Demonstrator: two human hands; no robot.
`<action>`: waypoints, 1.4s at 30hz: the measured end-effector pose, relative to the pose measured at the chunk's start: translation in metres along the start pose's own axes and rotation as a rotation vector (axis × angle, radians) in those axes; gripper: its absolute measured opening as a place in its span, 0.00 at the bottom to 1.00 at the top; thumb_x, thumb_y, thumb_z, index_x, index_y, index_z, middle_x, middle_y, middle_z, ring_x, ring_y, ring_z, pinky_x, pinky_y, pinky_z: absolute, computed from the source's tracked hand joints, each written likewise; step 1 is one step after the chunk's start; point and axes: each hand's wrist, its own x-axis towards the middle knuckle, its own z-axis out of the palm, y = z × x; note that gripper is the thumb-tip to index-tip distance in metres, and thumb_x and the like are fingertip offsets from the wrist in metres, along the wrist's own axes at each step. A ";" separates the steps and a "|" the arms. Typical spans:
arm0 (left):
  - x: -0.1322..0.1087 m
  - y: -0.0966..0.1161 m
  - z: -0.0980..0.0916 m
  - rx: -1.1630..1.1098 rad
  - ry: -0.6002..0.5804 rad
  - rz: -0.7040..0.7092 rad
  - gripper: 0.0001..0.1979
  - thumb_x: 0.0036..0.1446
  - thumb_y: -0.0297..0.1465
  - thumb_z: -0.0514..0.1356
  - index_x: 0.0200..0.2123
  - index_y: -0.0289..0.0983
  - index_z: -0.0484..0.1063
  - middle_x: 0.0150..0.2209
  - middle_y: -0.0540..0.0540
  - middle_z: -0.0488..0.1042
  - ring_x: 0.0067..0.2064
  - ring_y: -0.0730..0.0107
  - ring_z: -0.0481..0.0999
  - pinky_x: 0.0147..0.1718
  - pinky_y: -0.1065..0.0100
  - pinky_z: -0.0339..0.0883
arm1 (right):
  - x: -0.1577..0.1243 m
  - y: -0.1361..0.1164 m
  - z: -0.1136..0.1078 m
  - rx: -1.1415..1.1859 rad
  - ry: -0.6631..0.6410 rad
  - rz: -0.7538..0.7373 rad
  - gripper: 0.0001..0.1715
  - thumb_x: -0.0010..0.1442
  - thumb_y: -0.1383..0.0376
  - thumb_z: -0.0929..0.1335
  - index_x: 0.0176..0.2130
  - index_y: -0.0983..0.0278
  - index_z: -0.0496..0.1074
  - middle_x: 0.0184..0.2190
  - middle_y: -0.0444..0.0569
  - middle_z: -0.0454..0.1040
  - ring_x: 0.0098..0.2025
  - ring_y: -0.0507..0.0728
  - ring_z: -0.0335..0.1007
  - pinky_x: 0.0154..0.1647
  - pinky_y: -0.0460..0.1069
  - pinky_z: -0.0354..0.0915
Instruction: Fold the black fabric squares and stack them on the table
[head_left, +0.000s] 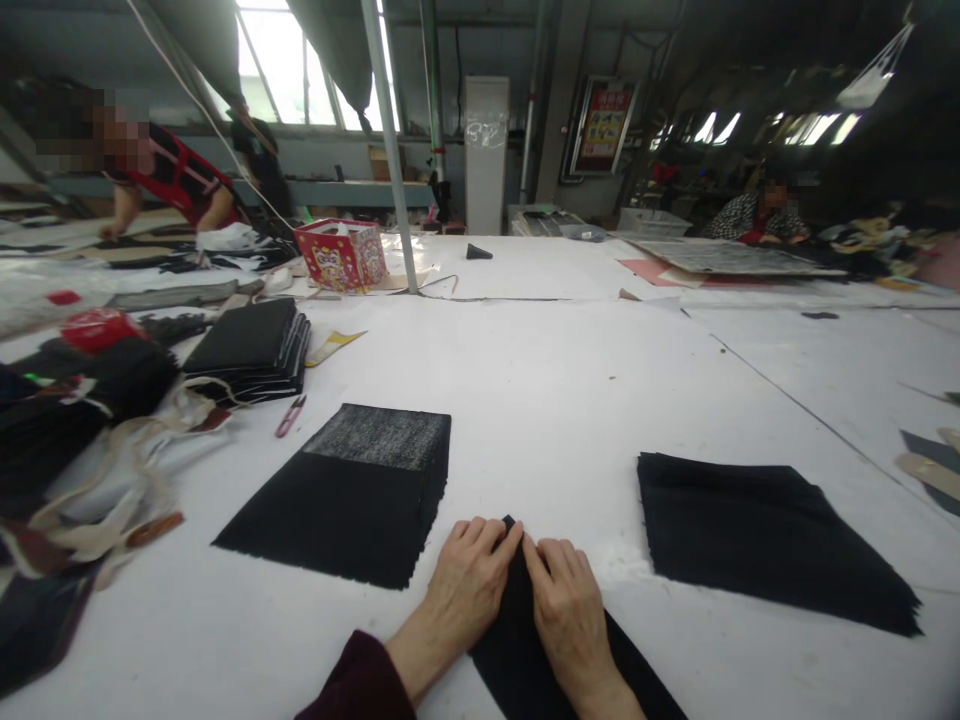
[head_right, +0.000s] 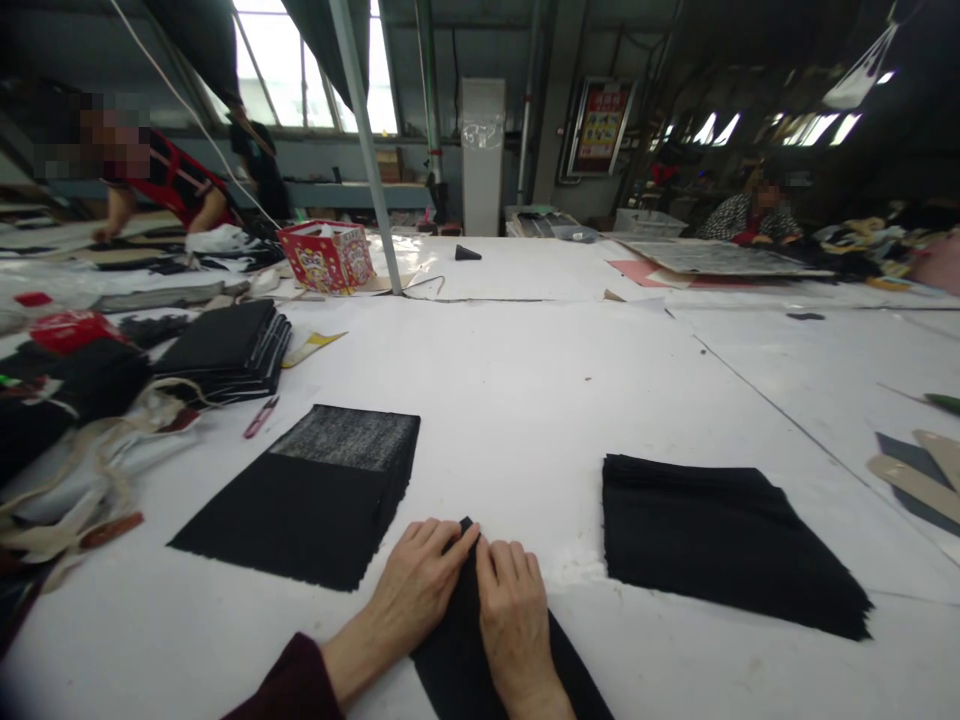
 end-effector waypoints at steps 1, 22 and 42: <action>0.000 0.000 0.000 0.000 0.002 -0.002 0.21 0.65 0.26 0.48 0.60 0.39 0.61 0.44 0.43 0.70 0.42 0.61 0.68 0.41 0.57 0.65 | 0.000 0.000 0.000 0.003 -0.003 -0.001 0.19 0.66 0.75 0.58 0.53 0.72 0.68 0.35 0.53 0.67 0.37 0.61 0.61 0.38 0.56 0.62; 0.001 -0.003 0.001 -0.021 -0.017 -0.055 0.20 0.65 0.26 0.48 0.59 0.37 0.62 0.45 0.43 0.71 0.44 0.60 0.68 0.43 0.57 0.64 | 0.002 -0.002 0.001 0.017 -0.033 0.004 0.19 0.67 0.74 0.57 0.52 0.71 0.69 0.35 0.53 0.66 0.38 0.61 0.60 0.38 0.56 0.59; 0.003 0.002 -0.016 0.253 -0.084 0.229 0.26 0.59 0.23 0.52 0.61 0.33 0.58 0.54 0.39 0.69 0.58 0.57 0.64 0.61 0.57 0.50 | -0.013 0.005 -0.011 0.123 -0.021 0.110 0.18 0.69 0.72 0.58 0.53 0.66 0.70 0.36 0.51 0.67 0.39 0.58 0.62 0.39 0.52 0.59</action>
